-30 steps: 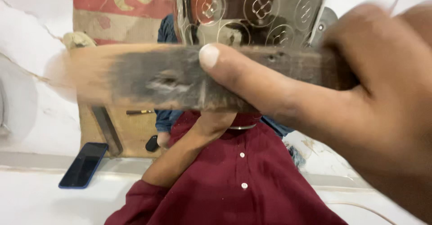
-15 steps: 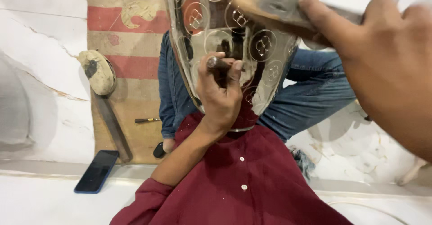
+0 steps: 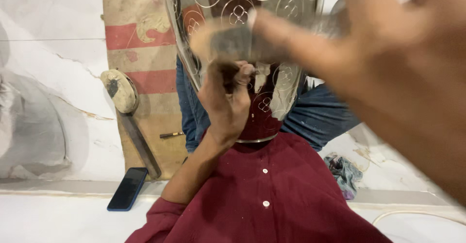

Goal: The person uses a hammer and chisel to engrave a decorative pattern onto a large metal vessel. They repeatedly strike the chisel to create indentations in the metal surface.

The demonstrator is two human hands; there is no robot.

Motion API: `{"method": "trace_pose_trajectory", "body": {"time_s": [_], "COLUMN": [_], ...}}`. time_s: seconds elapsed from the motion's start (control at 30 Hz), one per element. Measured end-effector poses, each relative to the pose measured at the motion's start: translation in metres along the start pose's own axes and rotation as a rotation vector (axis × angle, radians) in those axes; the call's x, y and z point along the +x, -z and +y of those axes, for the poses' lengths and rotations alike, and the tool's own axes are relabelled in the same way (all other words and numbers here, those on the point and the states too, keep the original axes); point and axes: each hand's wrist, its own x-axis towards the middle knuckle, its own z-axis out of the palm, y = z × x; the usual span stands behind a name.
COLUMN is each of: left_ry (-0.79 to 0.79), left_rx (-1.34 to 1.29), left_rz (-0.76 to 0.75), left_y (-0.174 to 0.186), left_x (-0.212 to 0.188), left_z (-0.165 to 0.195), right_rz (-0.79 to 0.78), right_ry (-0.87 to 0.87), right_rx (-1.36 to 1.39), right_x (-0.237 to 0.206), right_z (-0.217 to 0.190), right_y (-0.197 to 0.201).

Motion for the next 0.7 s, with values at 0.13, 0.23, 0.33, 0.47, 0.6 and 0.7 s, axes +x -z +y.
{"method": "trace_pose_trajectory", "body": {"time_s": [0.13,0.23,0.33,0.47,0.6,0.7], "left_ry": [0.016,-0.024,-0.123,-0.164,-0.248,-0.383], "left_rx": [-0.014,-0.079,-0.063,0.003,-0.035,-0.065], "left_rz": [-0.126,-0.214,-0.324,-0.464,-0.663,-0.789], "left_y": [0.001,0.005,0.009,0.01,0.008,0.004], "left_x": [0.009,0.016,0.03,0.047,0.06,0.078], "left_z": [0.0,0.001,0.001,0.002,0.001,-0.004], "right_rz": [0.009,-0.091,-0.084,-0.014,0.023,-0.024], "right_ry": [-0.089,-0.362,-0.423,-0.412,-0.618,-0.556], "right_rx": [0.247,0.999,1.129,0.953,0.694,0.182], "right_x": [0.021,0.013,-0.032,-0.089,-0.095,-0.097], "right_z": [0.003,0.026,0.077,0.112,0.077,0.032], "right_y": [0.005,-0.048,-0.116,-0.15,-0.111,-0.077]}}
